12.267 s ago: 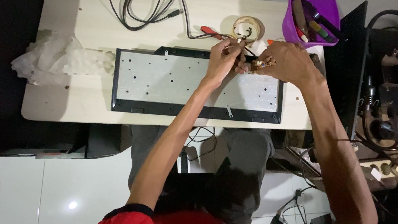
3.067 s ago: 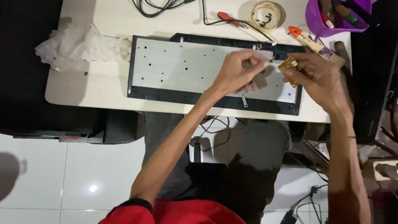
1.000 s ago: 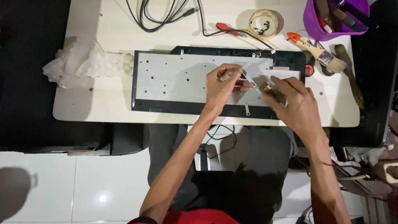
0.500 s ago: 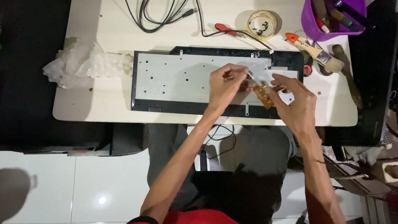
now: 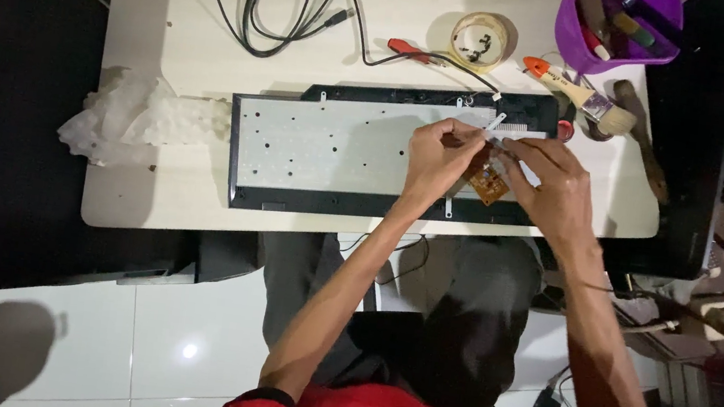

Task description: Connecting a ribbon cable to a small circuit board and mounting it onto a metal frame during electronic assembly.

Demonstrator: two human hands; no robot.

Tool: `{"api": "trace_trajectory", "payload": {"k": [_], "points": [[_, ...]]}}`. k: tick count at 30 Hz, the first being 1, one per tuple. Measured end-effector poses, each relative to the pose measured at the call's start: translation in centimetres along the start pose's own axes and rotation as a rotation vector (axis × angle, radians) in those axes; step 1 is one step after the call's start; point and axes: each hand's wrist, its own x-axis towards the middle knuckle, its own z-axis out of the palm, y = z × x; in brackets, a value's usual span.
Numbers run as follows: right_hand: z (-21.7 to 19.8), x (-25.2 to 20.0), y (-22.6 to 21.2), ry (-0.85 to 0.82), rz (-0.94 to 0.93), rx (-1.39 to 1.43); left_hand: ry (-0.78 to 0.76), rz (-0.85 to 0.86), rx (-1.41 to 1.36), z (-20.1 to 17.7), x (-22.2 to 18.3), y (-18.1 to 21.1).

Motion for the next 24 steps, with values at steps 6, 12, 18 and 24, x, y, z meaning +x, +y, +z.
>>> {"api": "trace_trajectory", "payload": {"k": [6,12,18,24], "points": [[-0.7,1.9,0.5,-0.064,-0.112,-0.056,-0.059,0.02,0.055,0.0,1.5,-0.8],[-2.6,3.2,1.4,-0.282,0.009,0.018,-0.197,0.166,0.176,-1.8,0.7,2.6],[-3.2,4.8,3.4,-0.327,-0.05,0.015,-0.256,0.405,0.506,-3.0,2.8,2.6],[-2.1,3.8,5.6,-0.305,-0.104,0.028,-0.367,0.501,0.733,-2.1,4.2,0.7]]}}
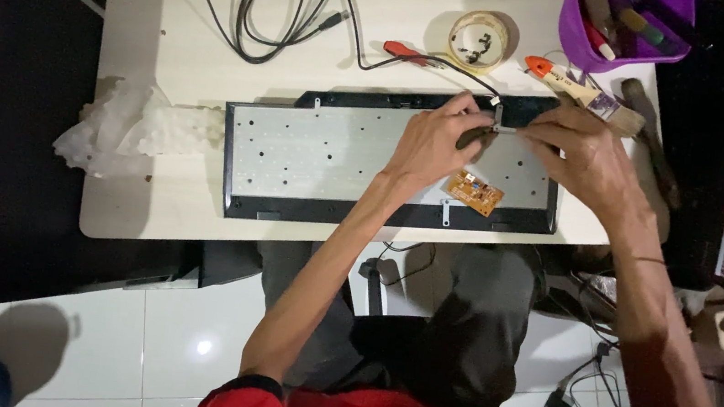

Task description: Connecting a ribbon cable to a small circuit board and mounting it onto a metal frame during electronic assembly.

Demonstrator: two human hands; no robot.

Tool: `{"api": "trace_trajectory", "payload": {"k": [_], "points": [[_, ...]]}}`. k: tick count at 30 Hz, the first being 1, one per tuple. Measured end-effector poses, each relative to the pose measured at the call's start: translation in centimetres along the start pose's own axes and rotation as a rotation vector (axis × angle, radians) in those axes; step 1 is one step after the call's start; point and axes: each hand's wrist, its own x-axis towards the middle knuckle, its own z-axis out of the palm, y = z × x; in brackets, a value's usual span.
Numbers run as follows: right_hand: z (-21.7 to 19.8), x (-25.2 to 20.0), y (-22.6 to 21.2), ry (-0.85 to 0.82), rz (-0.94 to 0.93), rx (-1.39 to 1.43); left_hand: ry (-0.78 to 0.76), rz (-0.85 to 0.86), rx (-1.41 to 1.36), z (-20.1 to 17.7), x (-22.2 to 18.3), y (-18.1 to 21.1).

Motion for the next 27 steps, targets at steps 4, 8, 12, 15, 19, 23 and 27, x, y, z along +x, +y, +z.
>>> {"api": "trace_trajectory", "payload": {"k": [4,8,12,15,19,23,27], "points": [[1.3,-1.2,0.9,0.06,-0.023,-0.045,0.035,-0.017,0.047,0.8,-0.1,-0.9],[1.5,-1.4,0.5,0.122,-0.061,-0.173,0.101,-0.055,0.027,1.0,-0.1,-1.3],[2.1,-2.2,1.3,0.167,-0.087,-0.261,0.107,-0.08,0.045,1.6,-0.2,-1.9],[2.2,-1.7,0.4,0.18,-0.103,-0.266,0.114,-0.07,0.051,1.5,-0.2,-1.6],[2.4,-1.2,-0.1,0.19,-0.104,-0.264,0.112,-0.07,0.021,1.0,-0.4,-1.3],[2.1,-1.1,-0.7,0.151,-0.08,-0.266,0.12,-0.033,0.025,0.8,-0.6,-0.9],[2.9,-1.6,0.5,0.127,-0.047,-0.261,0.114,-0.033,0.075,1.2,-0.5,-1.2]]}}
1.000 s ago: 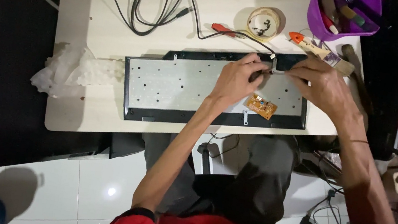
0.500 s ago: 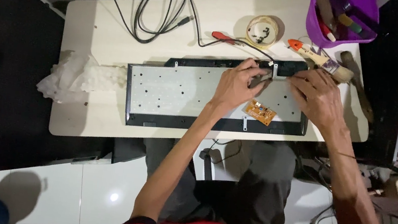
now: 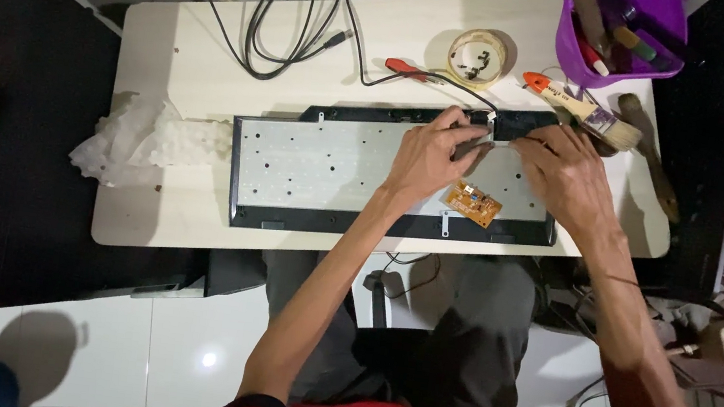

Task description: Connecting a ribbon cable to a small circuit board and mounting it onto a metal frame during electronic assembly.

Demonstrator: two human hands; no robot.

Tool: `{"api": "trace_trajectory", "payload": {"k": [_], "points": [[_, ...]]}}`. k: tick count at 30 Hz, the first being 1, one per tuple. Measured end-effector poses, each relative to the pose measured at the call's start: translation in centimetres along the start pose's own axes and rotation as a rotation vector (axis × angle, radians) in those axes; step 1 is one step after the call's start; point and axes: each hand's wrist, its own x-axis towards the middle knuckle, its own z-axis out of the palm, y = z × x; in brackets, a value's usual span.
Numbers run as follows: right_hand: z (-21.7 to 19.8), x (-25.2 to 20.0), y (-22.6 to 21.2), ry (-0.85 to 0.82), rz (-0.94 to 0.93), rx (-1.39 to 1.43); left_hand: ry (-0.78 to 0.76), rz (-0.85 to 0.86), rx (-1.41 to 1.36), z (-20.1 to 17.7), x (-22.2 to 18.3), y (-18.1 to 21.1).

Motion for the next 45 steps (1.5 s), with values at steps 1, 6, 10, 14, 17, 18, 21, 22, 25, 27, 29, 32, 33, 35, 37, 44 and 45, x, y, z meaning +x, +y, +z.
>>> {"api": "trace_trajectory", "payload": {"k": [1,6,10,14,17,18,21,22,25,27,29,32,33,35,37,44,45], "points": [[0.0,0.0,0.0,0.0,0.0,0.0,-0.001,0.0,0.0,0.1,0.1,0.1],[-0.2,-0.1,-0.9,0.029,0.072,0.009,0.018,0.034,0.101,0.3,-0.1,0.2],[-0.9,0.0,-1.3,0.039,0.079,-0.027,0.006,0.045,0.091,0.0,-0.1,0.6],[-1.0,-0.3,-0.9,0.066,0.122,0.033,-0.013,0.064,0.138,-0.3,-0.1,1.0],[-1.3,0.1,-1.0,0.074,0.127,0.039,-0.024,0.077,0.177,-0.5,0.0,1.2],[-1.5,0.2,-1.2,0.074,0.124,0.035,-0.032,0.083,0.194,-0.6,-0.1,1.2],[-1.6,0.1,-1.3,0.07,0.123,-0.012,-0.034,0.089,0.179,-0.9,-0.1,1.5],[-1.5,0.0,-1.1,0.07,0.122,-0.011,-0.032,0.087,0.18,-1.0,-0.1,1.5],[-1.2,-0.3,-0.6,0.066,0.092,-0.003,-0.055,0.088,0.207,-0.8,-0.1,1.6],[-1.2,-0.2,-0.7,0.062,0.09,-0.111,-0.064,0.094,0.233,-0.5,-0.1,1.3],[-1.1,-0.3,-0.7,0.063,0.085,-0.1,-0.054,0.097,0.238,-0.6,0.0,1.3],[-0.6,-0.6,-0.1,0.065,0.077,-0.091,-0.056,0.103,0.229,-0.9,0.0,1.6],[-0.4,-0.7,0.2,0.066,0.074,-0.094,-0.069,0.106,0.215,-1.0,0.0,1.7],[-0.1,-1.0,0.5,0.063,0.088,-0.082,-0.079,0.112,0.209,-1.1,0.0,1.9],[0.0,-1.1,0.6,0.06,0.102,-0.071,-0.088,0.12,0.202,-1.0,0.0,1.7],[-1.2,0.5,0.2,0.002,0.161,-0.019,-0.1,0.151,0.238,0.0,-0.1,0.6],[-1.4,0.8,0.0,-0.016,0.173,-0.018,-0.103,0.159,0.231,-0.2,-0.1,0.8]]}}
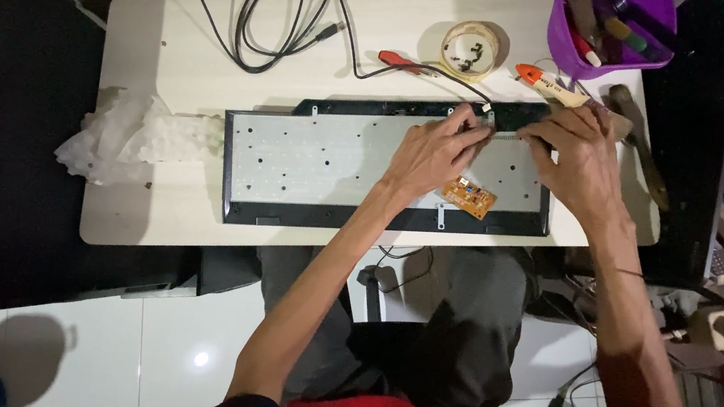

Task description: Connecting a ribbon cable to a small circuit board and mounting it onto a metal frame during electronic assembly.

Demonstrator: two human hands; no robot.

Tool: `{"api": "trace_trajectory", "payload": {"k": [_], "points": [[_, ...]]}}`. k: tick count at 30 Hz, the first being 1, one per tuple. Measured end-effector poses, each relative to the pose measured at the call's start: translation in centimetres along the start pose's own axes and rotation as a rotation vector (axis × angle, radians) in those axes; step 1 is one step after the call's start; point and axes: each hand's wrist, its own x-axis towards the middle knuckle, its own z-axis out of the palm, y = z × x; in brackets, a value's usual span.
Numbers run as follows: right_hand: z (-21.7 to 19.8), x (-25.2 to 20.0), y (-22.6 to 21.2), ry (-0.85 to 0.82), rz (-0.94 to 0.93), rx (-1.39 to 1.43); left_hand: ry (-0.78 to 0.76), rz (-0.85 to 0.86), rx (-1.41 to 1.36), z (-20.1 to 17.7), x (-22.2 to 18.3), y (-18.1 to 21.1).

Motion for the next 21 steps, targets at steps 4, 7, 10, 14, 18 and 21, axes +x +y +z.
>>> {"api": "trace_trajectory", "payload": {"k": [4,7,10,14,18,21], "points": [[-0.3,-0.1,0.0,-0.018,-0.001,-0.025,-0.005,-0.007,-0.002,0.3,-0.2,0.0],[-0.3,-0.4,-0.2,-0.004,-0.013,-0.04,-0.018,-0.01,-0.004,0.4,-0.2,-0.1],[-0.6,-0.6,-0.4,0.014,-0.037,-0.004,-0.031,-0.007,0.002,0.0,-0.2,0.0],[-0.7,-0.6,-0.5,0.027,-0.036,0.039,-0.042,0.006,0.011,-0.2,-0.1,0.2],[0.8,-1.2,1.3,-0.001,0.009,0.007,-0.047,0.015,0.075,0.0,-0.3,0.2],[-1.7,0.6,-0.9,-0.012,-0.013,-0.017,-0.055,0.019,0.045,0.6,-0.1,-0.2]]}}
